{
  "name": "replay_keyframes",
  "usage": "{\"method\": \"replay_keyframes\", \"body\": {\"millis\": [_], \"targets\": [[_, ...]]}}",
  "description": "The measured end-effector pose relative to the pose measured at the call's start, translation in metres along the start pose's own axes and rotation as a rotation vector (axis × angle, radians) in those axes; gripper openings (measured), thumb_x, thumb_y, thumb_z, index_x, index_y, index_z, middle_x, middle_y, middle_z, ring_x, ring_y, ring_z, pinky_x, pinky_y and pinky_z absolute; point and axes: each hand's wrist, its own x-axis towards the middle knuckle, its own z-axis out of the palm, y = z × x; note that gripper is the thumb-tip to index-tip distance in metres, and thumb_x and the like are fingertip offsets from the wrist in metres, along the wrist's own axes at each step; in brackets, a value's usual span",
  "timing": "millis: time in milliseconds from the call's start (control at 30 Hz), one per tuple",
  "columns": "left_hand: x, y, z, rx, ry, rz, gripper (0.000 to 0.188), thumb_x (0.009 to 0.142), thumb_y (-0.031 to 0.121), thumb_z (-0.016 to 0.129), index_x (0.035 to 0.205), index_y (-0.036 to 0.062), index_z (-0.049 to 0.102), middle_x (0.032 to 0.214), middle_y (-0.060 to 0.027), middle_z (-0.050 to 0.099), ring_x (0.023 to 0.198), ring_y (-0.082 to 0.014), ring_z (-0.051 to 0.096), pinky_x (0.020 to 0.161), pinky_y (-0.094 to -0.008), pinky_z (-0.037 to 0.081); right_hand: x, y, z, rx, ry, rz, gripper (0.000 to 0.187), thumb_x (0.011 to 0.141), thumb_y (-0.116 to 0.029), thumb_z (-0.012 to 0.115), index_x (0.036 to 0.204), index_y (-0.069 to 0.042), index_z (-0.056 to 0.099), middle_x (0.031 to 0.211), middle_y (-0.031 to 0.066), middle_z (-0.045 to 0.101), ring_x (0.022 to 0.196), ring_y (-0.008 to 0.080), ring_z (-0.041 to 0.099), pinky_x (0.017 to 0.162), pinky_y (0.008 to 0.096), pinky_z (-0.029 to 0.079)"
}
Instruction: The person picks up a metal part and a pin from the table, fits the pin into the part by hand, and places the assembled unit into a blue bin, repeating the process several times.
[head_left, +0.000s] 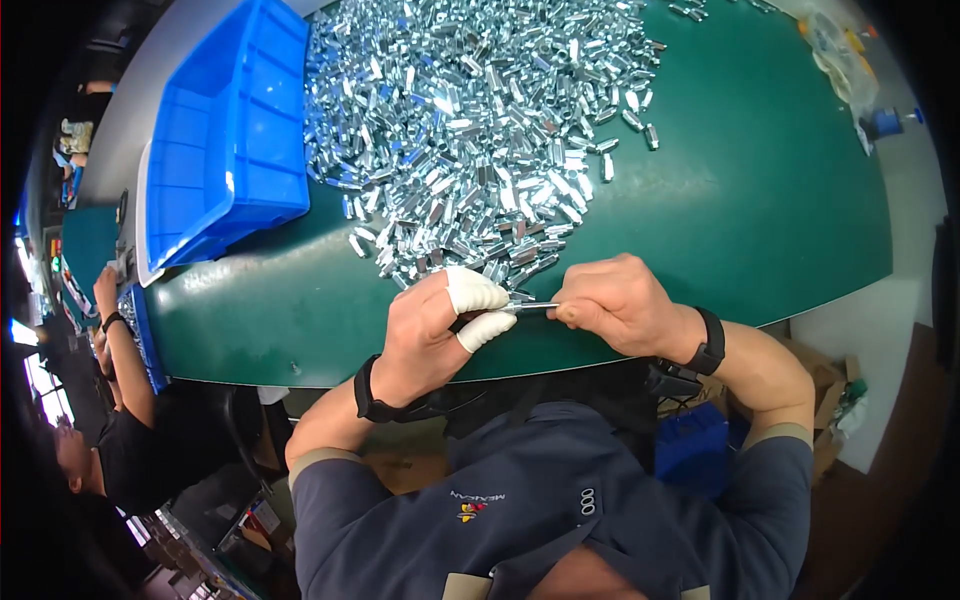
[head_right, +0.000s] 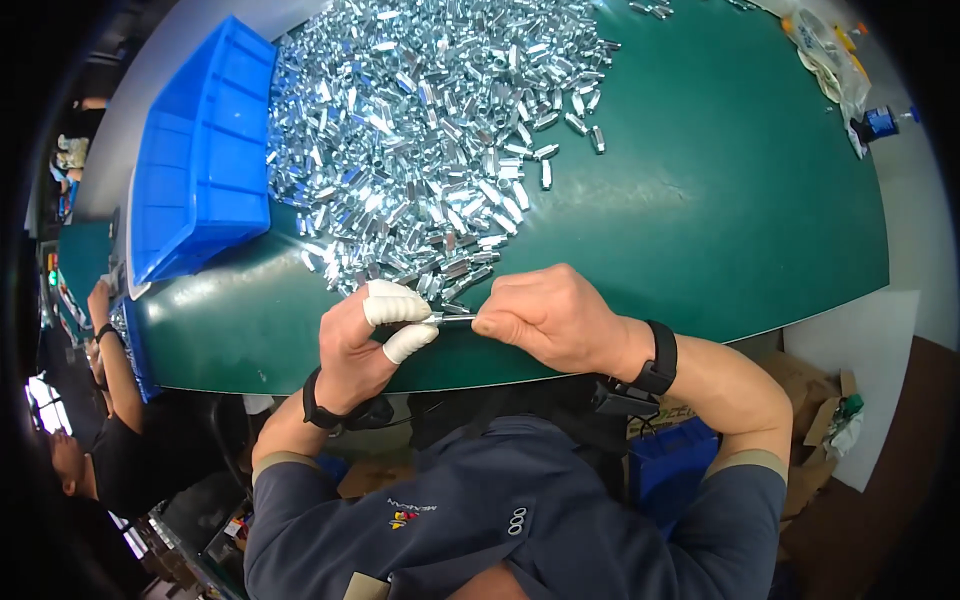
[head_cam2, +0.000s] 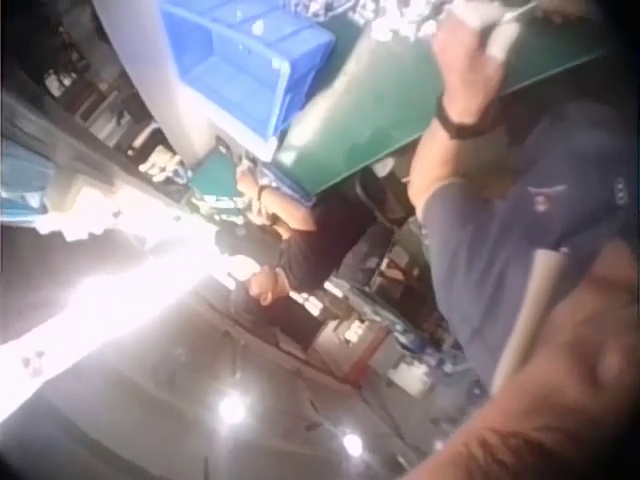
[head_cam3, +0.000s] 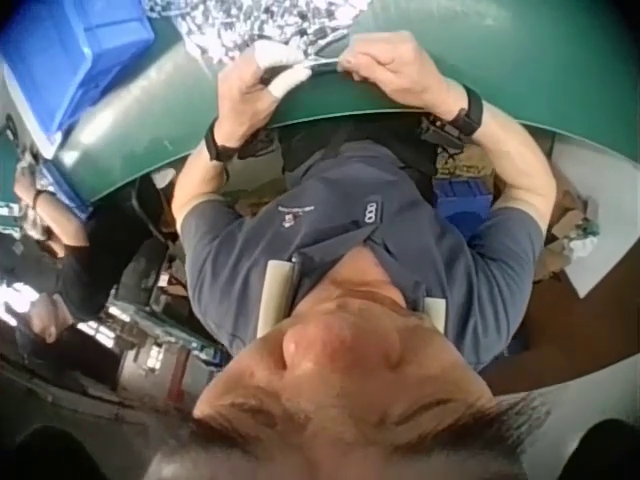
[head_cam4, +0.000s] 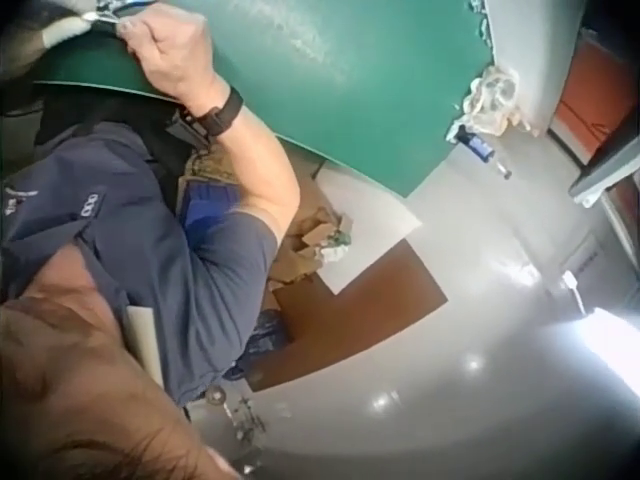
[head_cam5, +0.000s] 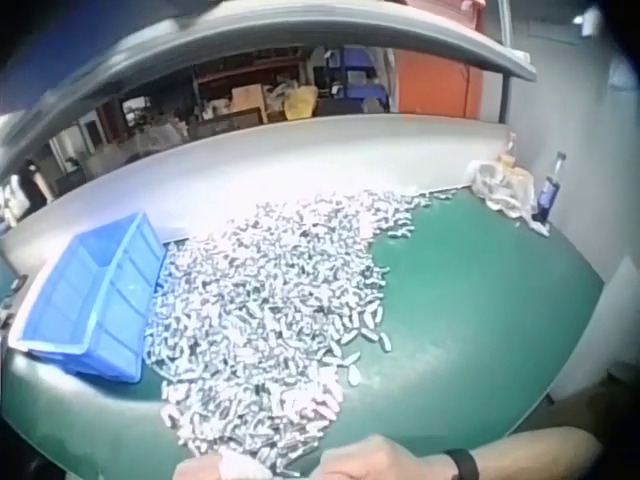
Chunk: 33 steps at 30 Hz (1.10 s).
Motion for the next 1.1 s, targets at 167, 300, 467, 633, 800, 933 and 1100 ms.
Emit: {"method": "replay_keyframes", "body": {"millis": [167,300,467,633,800,933,1100], "targets": [[0.002,-0.002,0.003,-0.040,-0.023,0.007,0.026,0.079,-0.001,0.086,0.098,0.0043,0.070,0.092,-0.0103,0.073,0.083,-0.0221,0.071,0.071,-0.0322,0.056,0.001,-0.001,-0.001,-0.089,0.029,-0.012,0.017,0.099,-0.016,0.070,0.091,-0.002,0.072,0.074,0.0101,0.065,0.064,0.0278,0.064,0.057,0.0382,0.049],[-0.001,0.002,0.003,0.001,0.018,-0.024,0.026,0.079,0.000,0.086,0.099,0.0038,0.071,0.093,-0.0112,0.074,0.085,-0.0233,0.072,0.072,-0.0327,0.056,0.002,0.000,0.003,-0.139,0.106,-0.042,0.019,0.100,-0.016,0.068,0.092,0.000,0.072,0.073,0.0095,0.065,0.064,0.0258,0.064,0.057,0.0362,0.049],[-0.008,0.009,0.025,0.029,0.056,0.057,0.024,0.080,0.000,0.085,0.100,0.0024,0.071,0.094,-0.0111,0.074,0.084,-0.0233,0.072,0.073,-0.0329,0.056,-0.001,0.002,0.000,-0.131,-0.005,-0.054,0.023,0.102,-0.017,0.065,0.088,0.000,0.071,0.073,0.0097,0.065,0.064,0.0262,0.064,0.057,0.0364,0.049],[-0.025,0.022,0.042,0.026,0.145,-0.070,0.020,0.082,0.001,0.084,0.098,0.0012,0.072,0.095,-0.0106,0.074,0.083,-0.0228,0.071,0.075,-0.0325,0.056,-0.004,0.000,0.004,-0.151,-0.022,-0.106,0.028,0.104,-0.019,0.062,0.085,0.000,0.070,0.070,0.0097,0.063,0.062,0.0249,0.063,0.057,0.0361,0.048],[-0.034,0.038,0.016,0.213,0.276,-0.075,0.018,0.085,0.003,0.083,0.099,0.0025,0.072,0.092,-0.0090,0.072,0.080,-0.0195,0.069,0.071,-0.0311,0.055,-0.007,-0.003,0.006,-0.063,0.038,-0.112,0.034,0.107,-0.024,0.059,0.086,0.000,0.070,0.068,0.0051,0.063,0.059,0.0167,0.059,0.055,0.0308,0.046],[-0.013,0.042,-0.064,0.451,0.563,0.020,0.016,0.086,0.003,0.082,0.099,0.0030,0.073,0.091,-0.0070,0.073,0.079,-0.0152,0.068,0.070,-0.0293,0.054,-0.009,0.001,0.000,0.212,0.271,0.281,0.040,0.110,-0.030,0.056,0.087,0.000,0.070,0.068,0.0004,0.062,0.058,0.0079,0.053,0.055,0.0244,0.042],[0.036,0.015,-0.170,0.848,0.683,-0.229,0.017,0.090,0.009,0.080,0.104,0.0025,0.073,0.099,-0.0116,0.075,0.086,-0.0199,0.072,0.081,-0.0327,0.056,-0.005,0.000,-0.003,0.207,0.274,0.272,0.046,0.111,-0.036,0.052,0.089,0.000,0.071,0.069,-0.0018,0.060,0.059,0.0043,0.050,0.054,0.0209,0.040]]}}
